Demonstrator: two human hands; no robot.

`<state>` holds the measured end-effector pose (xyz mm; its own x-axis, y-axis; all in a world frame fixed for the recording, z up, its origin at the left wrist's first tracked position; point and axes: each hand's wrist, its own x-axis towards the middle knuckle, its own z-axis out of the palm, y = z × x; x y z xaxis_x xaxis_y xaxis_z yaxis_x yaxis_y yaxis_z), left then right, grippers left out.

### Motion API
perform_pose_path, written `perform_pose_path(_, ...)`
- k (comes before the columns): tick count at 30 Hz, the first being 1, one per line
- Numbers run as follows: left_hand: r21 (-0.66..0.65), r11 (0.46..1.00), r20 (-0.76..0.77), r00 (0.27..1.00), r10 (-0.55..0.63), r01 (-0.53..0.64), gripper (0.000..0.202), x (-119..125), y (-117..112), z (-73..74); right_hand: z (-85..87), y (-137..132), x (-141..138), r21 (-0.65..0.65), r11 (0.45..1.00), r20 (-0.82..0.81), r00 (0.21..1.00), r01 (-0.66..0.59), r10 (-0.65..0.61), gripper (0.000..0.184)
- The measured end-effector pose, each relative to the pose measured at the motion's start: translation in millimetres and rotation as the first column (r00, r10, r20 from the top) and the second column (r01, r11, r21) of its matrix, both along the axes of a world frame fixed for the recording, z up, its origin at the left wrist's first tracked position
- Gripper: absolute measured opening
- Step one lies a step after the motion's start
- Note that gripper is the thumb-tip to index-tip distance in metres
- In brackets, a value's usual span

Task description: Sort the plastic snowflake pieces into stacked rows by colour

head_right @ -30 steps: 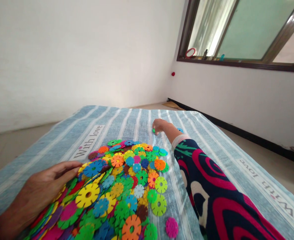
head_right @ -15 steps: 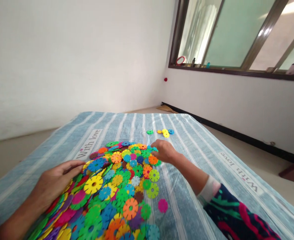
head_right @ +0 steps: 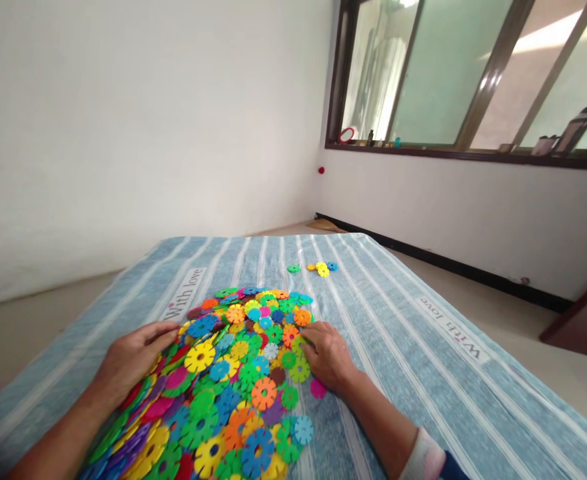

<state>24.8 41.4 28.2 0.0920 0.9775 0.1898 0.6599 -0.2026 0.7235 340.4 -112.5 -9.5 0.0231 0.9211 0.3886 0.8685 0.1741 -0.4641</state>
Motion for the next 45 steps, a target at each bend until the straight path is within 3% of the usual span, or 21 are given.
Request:
perform_pose_path(6, 0.037, 0.999, 0.051, 0.999, -0.017, 0.015, 0.033, 0.5, 0.7, -4.6, -11.0, -5.4, -5.4, 0.040, 0.999, -0.012, 1.000, -0.015, 0.015, 0.020)
perform_pose_path(15, 0.022, 1.000, 0.089, 0.996, -0.016, 0.015, 0.031, 2.5, -0.3, -3.5, -7.8, -12.0, -6.6, 0.114, 0.988, -0.112, 0.987, -0.103, 0.116, 0.020)
perform_pose_path(23, 0.028, 0.999, 0.026, 1.000, -0.018, 0.018, 0.034, 1.8, -0.4, -4.5, -12.4, -9.5, 2.7, 0.135, 0.990, -0.148, 0.989, 0.049, -0.029, 0.020)
perform_pose_path(36, 0.035, 0.999, 0.067, 0.998, -0.006, 0.004, 0.030, 4.1, -3.5, 0.9, -9.4, -11.1, 2.5, 0.116, 0.993, -0.071, 0.997, -0.010, 0.019, 0.021)
perform_pose_path(45, 0.005, 1.000, 0.030, 1.000, -0.001, 0.001, 0.037, -2.4, 6.3, -9.1, -19.9, 1.9, 6.6, 0.214, 0.972, -0.111, 0.991, 0.099, -0.077, 0.015)
